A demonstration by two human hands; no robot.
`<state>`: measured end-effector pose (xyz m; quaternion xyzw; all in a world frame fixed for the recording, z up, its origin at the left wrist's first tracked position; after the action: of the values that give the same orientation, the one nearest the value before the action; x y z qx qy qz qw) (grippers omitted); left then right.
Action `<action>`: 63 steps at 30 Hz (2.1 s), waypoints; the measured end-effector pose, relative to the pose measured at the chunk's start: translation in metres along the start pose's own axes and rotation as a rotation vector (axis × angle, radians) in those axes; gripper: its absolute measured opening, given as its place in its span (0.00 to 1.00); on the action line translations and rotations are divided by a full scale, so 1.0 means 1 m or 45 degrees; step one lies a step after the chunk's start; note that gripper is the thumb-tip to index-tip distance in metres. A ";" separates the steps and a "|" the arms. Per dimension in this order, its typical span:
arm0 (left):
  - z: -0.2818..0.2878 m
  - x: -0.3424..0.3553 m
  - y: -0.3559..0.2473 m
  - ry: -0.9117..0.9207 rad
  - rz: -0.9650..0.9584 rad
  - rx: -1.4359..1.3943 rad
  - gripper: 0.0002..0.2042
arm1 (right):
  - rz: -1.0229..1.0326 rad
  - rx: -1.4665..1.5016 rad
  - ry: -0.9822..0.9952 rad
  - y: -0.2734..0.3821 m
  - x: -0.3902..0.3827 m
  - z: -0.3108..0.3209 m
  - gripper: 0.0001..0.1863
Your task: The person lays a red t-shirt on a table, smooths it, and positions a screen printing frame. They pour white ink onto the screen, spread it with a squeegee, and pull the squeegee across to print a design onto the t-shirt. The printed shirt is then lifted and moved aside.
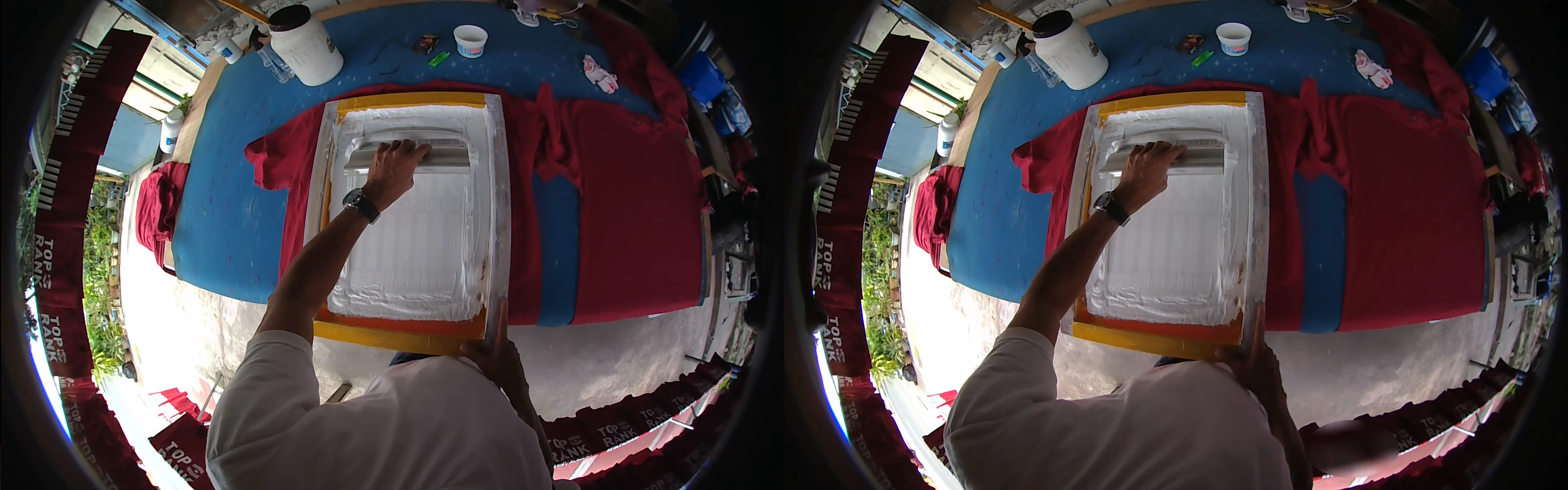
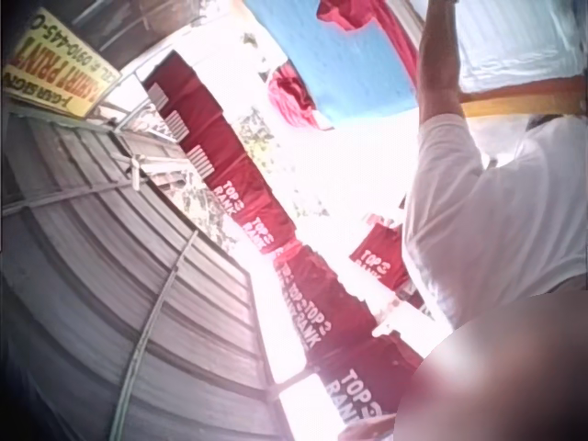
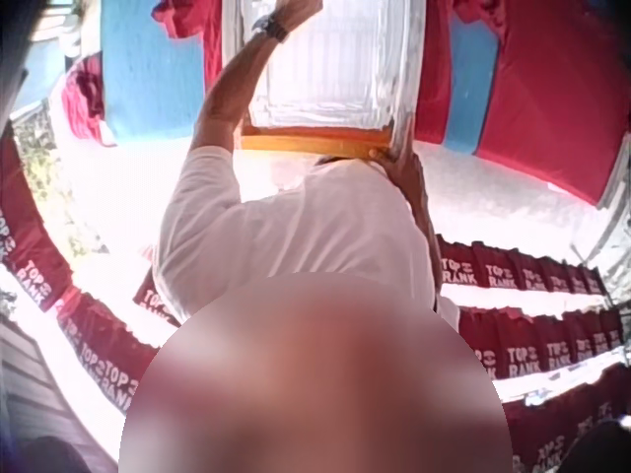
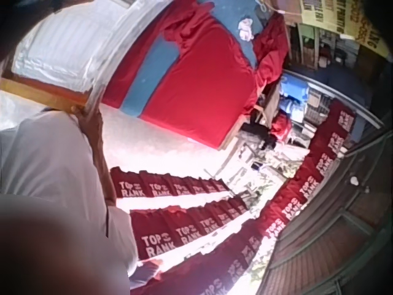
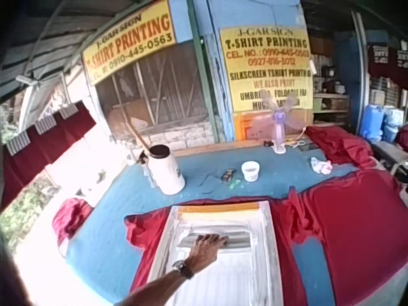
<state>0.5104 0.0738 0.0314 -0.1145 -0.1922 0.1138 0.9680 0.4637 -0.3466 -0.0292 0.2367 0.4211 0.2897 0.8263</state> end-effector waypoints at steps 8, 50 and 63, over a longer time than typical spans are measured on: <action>0.036 0.042 0.023 0.420 0.224 -0.146 0.33 | -0.031 0.023 0.006 -0.005 0.003 -0.003 0.71; 0.042 -0.253 -0.177 0.196 0.257 -0.333 0.40 | 0.175 0.003 -0.097 -0.009 0.006 -0.010 0.70; 0.041 -0.271 -0.181 0.109 0.206 -0.459 0.47 | 0.115 -0.028 -0.053 -0.005 0.006 -0.011 0.68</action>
<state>0.2822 -0.1625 0.0226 -0.3056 -0.1585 0.1501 0.9268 0.4586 -0.3446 -0.0417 0.2523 0.3896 0.3262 0.8235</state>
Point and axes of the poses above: each hand's wrist, its own x-axis towards the middle knuckle, its own z-axis out of the back of the hand, y = z × x, the point moved 9 cm from there along x, towards the middle knuckle, and after that the axes turned 11 degrees about -x, right-handed, at the moved point
